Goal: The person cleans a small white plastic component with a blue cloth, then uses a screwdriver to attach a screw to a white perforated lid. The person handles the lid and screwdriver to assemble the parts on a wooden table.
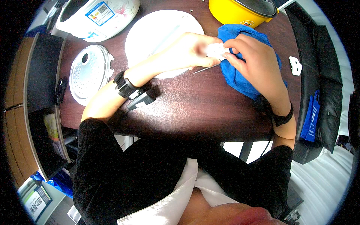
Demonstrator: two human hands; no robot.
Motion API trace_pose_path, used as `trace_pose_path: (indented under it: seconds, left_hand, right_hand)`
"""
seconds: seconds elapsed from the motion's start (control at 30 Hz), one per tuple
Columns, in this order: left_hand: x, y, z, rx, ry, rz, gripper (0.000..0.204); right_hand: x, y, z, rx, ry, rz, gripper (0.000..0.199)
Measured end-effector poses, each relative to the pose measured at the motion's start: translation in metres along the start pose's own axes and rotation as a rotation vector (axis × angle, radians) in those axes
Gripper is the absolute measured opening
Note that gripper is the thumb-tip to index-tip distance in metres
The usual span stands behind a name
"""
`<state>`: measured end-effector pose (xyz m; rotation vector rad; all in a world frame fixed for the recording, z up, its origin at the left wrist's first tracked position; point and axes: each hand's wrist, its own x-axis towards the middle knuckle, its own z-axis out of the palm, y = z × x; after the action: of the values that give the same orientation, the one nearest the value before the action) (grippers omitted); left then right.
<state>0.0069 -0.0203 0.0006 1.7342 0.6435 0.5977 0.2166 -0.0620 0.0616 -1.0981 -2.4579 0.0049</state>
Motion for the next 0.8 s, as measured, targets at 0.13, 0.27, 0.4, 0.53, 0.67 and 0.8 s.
trace_pose_path:
  seconds: [0.13, 0.27, 0.4, 0.53, 0.67, 0.8]
  left_hand:
    - [-0.002, 0.008, 0.000, 0.175, -0.004, 0.044, 0.045]
    - [-0.001, 0.008, -0.001, 0.183, -0.016, 0.045, 0.045]
    - [-0.002, 0.011, -0.002, 0.182, -0.036, 0.058, 0.043]
    - [-0.001, 0.010, -0.003, 0.271, -0.045, 0.106, 0.042]
    - [0.002, 0.004, -0.002, 0.346, -0.036, 0.161, 0.040]
    - [0.002, 0.005, -0.002, 0.370, -0.053, 0.167, 0.038]
  right_hand:
    - [-0.003, 0.001, -0.003, -0.001, -0.065, -0.003, 0.018]
    - [-0.003, -0.001, -0.005, -0.021, -0.064, -0.028, 0.019]
    - [-0.004, -0.002, -0.003, -0.091, -0.085, -0.069, 0.019]
    - [-0.005, -0.001, 0.002, -0.099, -0.082, -0.092, 0.021]
    - [-0.007, 0.000, 0.007, -0.096, -0.095, -0.047, 0.023]
    - [-0.007, 0.003, 0.011, -0.048, -0.092, -0.041, 0.025]
